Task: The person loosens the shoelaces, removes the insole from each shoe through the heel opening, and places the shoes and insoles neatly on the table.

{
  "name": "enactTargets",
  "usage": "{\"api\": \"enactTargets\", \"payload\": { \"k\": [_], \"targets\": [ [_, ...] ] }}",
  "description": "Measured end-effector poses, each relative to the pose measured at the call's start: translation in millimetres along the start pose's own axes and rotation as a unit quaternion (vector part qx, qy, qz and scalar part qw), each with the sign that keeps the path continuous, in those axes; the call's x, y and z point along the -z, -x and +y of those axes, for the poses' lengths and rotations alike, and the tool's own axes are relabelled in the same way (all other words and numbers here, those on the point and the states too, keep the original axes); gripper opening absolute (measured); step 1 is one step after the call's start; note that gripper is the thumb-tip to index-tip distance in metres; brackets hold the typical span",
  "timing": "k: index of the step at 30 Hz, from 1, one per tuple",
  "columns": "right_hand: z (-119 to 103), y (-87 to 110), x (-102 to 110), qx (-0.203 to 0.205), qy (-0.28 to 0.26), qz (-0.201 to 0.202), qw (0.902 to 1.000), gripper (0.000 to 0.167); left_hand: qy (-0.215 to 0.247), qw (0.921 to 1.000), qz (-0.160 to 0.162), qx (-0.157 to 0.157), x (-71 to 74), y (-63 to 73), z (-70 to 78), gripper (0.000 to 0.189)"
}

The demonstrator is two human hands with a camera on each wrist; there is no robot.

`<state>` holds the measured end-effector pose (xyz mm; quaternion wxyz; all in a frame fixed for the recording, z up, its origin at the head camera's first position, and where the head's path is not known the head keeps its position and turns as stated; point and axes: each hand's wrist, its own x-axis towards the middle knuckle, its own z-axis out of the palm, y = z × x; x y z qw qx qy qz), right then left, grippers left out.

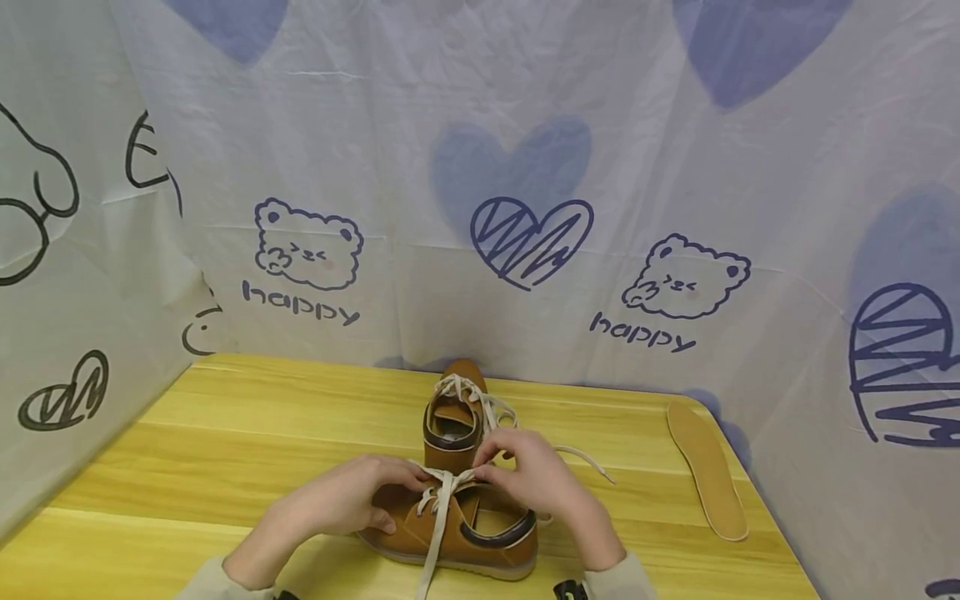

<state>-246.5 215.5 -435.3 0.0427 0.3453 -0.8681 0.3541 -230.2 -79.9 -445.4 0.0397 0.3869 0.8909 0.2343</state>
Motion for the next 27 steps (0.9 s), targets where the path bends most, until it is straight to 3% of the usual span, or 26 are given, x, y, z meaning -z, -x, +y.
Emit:
{"api": "enactTargets", "payload": {
  "k": [8,12,17,20,27],
  "targets": [
    [10.6,6.0,13.5,-0.058,-0.008,0.06,0.9965,0.008,0.001,1.0,-0.001,0.01,-1.9,0.4,-0.1,0.05],
    [13.6,7.2,17.6,-0.07,-0.013,0.06,0.9956,0.006,0.001,0.9999,-0.003,0.013,-1.9,-0.6,0.0,0.05],
    [15.9,8.1,18.8,-0.066,-0.028,0.02,0.9972,0.004,0.0,0.9999,-0.002,0.011,-1.5,-0.9,-0.3,0.049],
    [15.4,6.9,16.5,-0.06,-0.03,0.015,0.9976,0.01,-0.002,1.0,0.0,0.006,-1.2,-0.5,-0.5,0.049],
    [7.8,1.9,6.5,0.0,-0.024,0.009,0.9997,0.014,0.005,1.0,0.0,0.003,-0.8,-1.0,-0.8,0.049]
  ]
}}
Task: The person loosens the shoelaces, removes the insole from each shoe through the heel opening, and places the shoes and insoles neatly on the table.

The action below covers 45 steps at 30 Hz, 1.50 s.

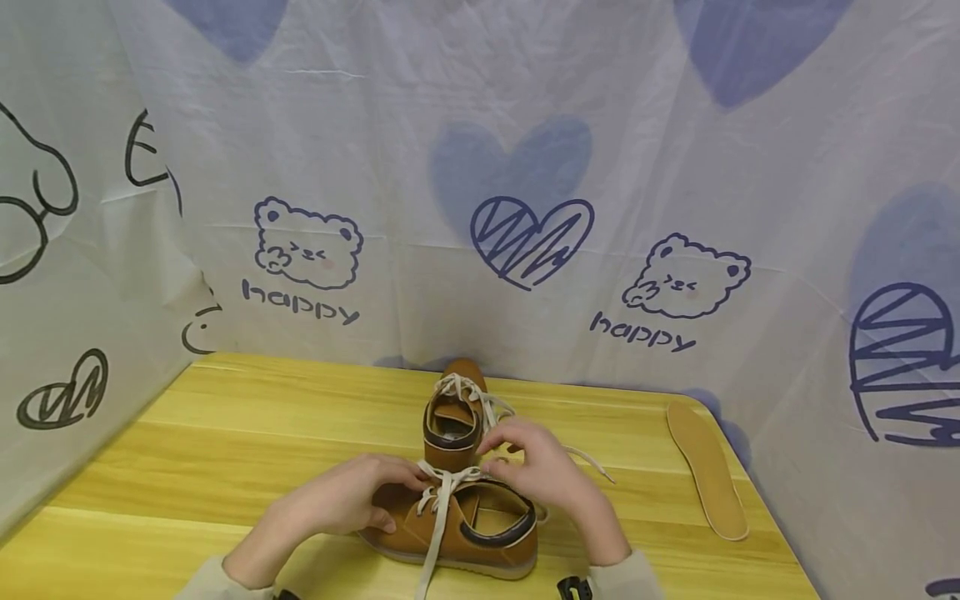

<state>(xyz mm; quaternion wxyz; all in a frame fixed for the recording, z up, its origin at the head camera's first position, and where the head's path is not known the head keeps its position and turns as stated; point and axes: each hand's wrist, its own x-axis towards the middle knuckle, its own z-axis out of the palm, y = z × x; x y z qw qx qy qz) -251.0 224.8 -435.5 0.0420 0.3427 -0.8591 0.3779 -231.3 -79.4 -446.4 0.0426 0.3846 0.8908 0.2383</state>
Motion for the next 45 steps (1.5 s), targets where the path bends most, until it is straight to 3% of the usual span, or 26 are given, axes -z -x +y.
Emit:
{"api": "enactTargets", "payload": {
  "k": [4,16,33,45],
  "targets": [
    [0.6,-2.1,-7.1,0.026,0.01,-0.021,0.9994,0.011,0.001,1.0,0.003,-0.007,1.2,1.0,0.6,0.049],
    [-4.0,-3.0,-11.0,0.02,0.015,-0.045,0.9987,0.009,-0.008,0.9999,0.005,-0.009,1.6,1.2,0.1,0.05],
    [10.3,9.0,18.7,-0.043,-0.003,-0.011,0.999,0.007,-0.014,0.9999,0.0,0.0,2.3,1.9,3.2,0.049],
    [21.6,15.6,28.2,-0.068,-0.021,-0.065,0.9954,0.002,-0.006,0.9999,-0.003,0.007,3.8,2.5,5.8,0.052]
  ]
}}
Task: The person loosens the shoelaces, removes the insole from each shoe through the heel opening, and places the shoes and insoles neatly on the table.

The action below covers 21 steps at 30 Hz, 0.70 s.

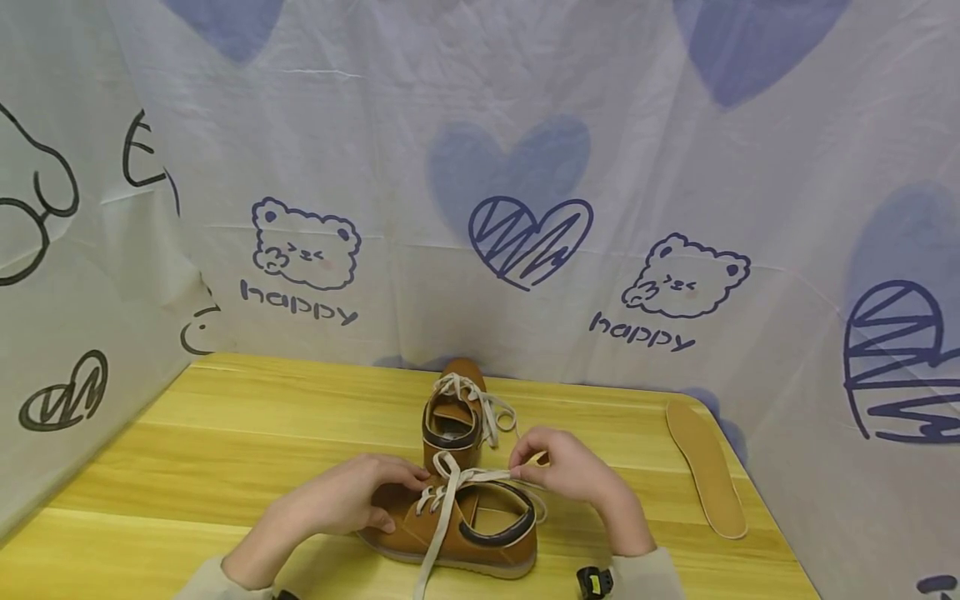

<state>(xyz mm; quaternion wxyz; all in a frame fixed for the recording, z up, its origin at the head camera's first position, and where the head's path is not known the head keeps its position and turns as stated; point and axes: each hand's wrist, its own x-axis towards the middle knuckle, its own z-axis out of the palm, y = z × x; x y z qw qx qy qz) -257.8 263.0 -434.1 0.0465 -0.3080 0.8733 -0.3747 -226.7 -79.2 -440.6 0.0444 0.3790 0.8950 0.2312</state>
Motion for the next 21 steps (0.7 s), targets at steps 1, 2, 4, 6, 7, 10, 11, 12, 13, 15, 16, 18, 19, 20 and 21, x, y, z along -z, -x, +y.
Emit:
{"api": "enactTargets", "payload": {
  "k": [1,2,4,6,7,10,11,12,13,15,16,18,19,20,21],
  "targets": [
    [0.3,-0.3,-0.8,0.002,0.001,0.0,1.0,0.004,0.0,1.0,-0.001,0.001,0.0,0.0,0.0,0.053],
    [0.4,-0.9,-1.9,0.005,0.002,0.003,1.0,0.006,0.001,1.0,-0.001,0.001,0.0,-0.1,0.0,0.053],
    [-0.4,-2.8,-4.5,0.017,0.003,0.013,0.9998,0.008,0.002,1.0,-0.002,0.002,-0.3,-0.4,-0.5,0.053],
    [-1.6,-5.5,-7.6,0.026,0.0,0.023,0.9994,0.009,0.002,1.0,-0.002,0.002,-0.5,-0.6,-0.9,0.053],
    [-2.2,-6.9,-9.4,0.032,-0.004,0.026,0.9992,0.01,0.003,1.0,-0.002,0.001,-0.7,-0.8,-1.3,0.053],
    [-5.0,-10.6,-14.9,0.046,-0.012,0.021,0.9987,0.01,0.003,1.0,0.0,-0.002,-1.1,-1.2,-2.1,0.053],
    [-6.2,-11.6,-16.7,0.046,-0.011,0.016,0.9988,0.01,0.002,1.0,0.001,-0.003,-1.2,-1.3,-2.5,0.053],
    [-7.4,-12.4,-18.5,0.045,-0.01,0.01,0.9989,0.01,0.003,1.0,0.002,-0.006,-1.3,-1.4,-2.8,0.053],
    [-8.2,-13.3,-20.4,0.047,-0.007,0.005,0.9989,0.009,0.002,1.0,0.003,-0.007,-1.3,-1.3,-3.0,0.053],
    [-9.4,-14.7,-24.4,0.052,-0.005,-0.003,0.9986,0.01,-0.001,0.9999,0.005,-0.011,-1.3,-1.1,-3.2,0.053],
    [-9.7,-15.2,-26.1,0.054,-0.004,-0.007,0.9985,0.01,-0.001,0.9999,0.007,-0.013,-1.3,-1.0,-3.4,0.053],
    [-10.2,-16.6,-29.1,0.059,-0.004,-0.013,0.9982,0.01,-0.002,0.9999,0.008,-0.013,-1.1,-0.9,-3.3,0.053],
    [-10.2,-17.2,-30.4,0.064,-0.004,-0.015,0.9978,0.01,-0.003,0.9999,0.008,-0.013,-1.2,-0.8,-3.3,0.053],
    [-10.5,-17.5,-31.2,0.066,-0.003,-0.017,0.9976,0.011,-0.003,0.9999,0.008,-0.013,-1.2,-0.8,-3.3,0.053],
    [-11.0,-17.8,-31.7,0.068,0.001,-0.017,0.9975,0.011,-0.003,0.9999,0.008,-0.013,-1.2,-0.8,-3.1,0.053]
  ]
}}
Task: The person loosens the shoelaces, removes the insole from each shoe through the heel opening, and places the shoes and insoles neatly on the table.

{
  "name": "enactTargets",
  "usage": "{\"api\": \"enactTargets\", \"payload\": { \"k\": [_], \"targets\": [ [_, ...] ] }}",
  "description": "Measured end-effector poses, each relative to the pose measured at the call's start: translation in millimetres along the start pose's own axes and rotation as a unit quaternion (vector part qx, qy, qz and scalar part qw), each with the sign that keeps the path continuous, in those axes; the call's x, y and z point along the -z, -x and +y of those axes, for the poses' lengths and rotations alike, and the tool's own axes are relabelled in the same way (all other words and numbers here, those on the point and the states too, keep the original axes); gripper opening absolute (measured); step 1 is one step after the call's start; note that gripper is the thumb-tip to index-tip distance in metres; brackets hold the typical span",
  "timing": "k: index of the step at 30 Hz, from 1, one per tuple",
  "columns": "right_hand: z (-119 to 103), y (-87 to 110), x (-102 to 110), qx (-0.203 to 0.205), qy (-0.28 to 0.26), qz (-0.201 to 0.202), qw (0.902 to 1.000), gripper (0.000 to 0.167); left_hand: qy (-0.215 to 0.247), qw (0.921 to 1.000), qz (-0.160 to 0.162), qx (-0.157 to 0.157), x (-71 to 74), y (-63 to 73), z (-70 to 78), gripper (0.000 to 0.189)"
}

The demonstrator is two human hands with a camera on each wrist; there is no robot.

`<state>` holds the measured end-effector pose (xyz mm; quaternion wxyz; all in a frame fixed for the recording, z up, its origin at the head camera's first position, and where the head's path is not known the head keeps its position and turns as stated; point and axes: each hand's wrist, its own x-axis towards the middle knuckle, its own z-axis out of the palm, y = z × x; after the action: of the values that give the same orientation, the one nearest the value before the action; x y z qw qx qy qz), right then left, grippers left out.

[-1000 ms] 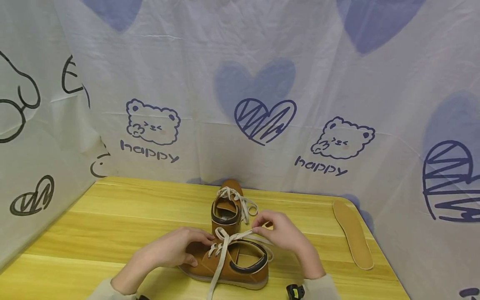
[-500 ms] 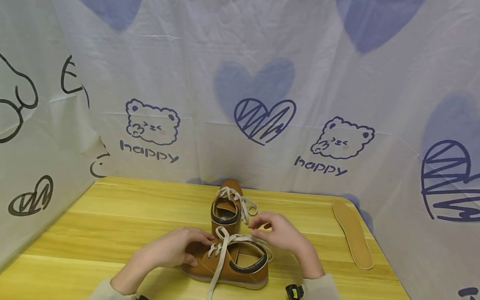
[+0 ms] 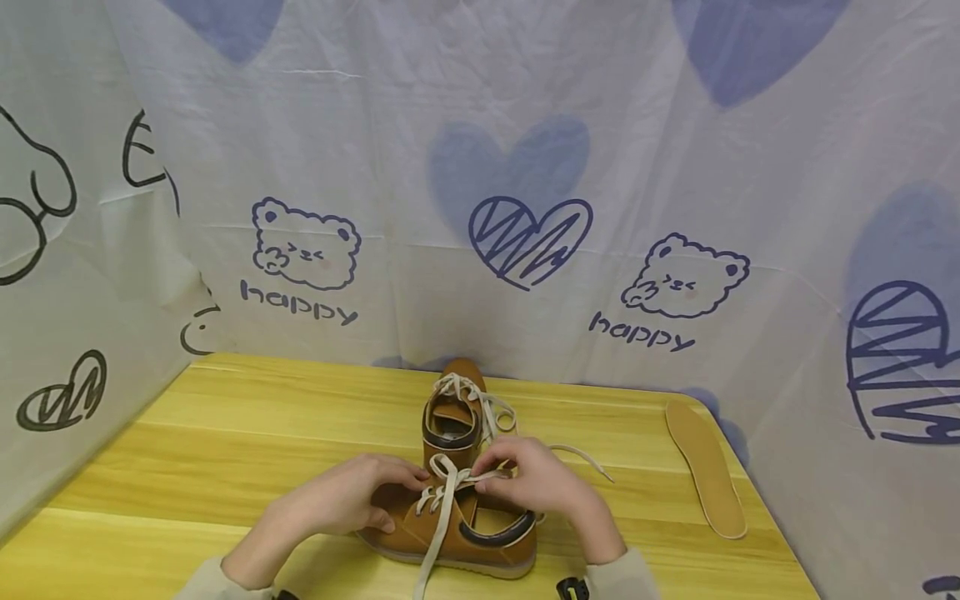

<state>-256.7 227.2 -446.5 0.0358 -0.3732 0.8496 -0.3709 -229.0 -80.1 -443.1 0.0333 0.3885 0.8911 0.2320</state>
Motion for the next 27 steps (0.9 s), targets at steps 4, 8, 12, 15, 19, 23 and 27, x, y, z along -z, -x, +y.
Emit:
{"api": "enactTargets", "payload": {
  "k": [4,8,12,15,19,23,27],
  "targets": [
    [-0.6,-0.6,-0.8,-0.001,0.003,0.0,1.0,0.01,0.001,1.0,-0.002,0.003,-0.3,0.1,0.3,0.053],
    [-0.1,0.3,0.9,-0.003,-0.003,0.001,1.0,0.008,0.0,1.0,-0.005,0.006,-0.5,0.3,-0.1,0.053],
    [1.4,3.1,6.0,-0.009,0.0,0.008,0.9999,0.006,-0.001,0.9999,-0.006,0.009,-0.7,0.5,-0.8,0.053],
    [4.0,6.5,11.4,-0.016,0.0,0.02,0.9997,0.004,0.001,1.0,-0.006,0.008,-0.7,0.3,-1.0,0.052],
    [8.6,12.2,19.0,-0.027,0.001,0.039,0.9989,0.004,-0.002,0.9999,-0.008,0.008,-1.4,-0.3,-1.2,0.051],
    [12.0,18.4,26.7,-0.049,0.006,0.051,0.9975,0.005,-0.002,0.9999,-0.01,0.013,-1.9,-1.0,-1.1,0.052],
    [15.0,23.2,33.0,-0.074,-0.002,0.043,0.9964,0.006,0.0,0.9998,-0.01,0.014,-2.1,-1.5,-1.1,0.052]
  ]
}}
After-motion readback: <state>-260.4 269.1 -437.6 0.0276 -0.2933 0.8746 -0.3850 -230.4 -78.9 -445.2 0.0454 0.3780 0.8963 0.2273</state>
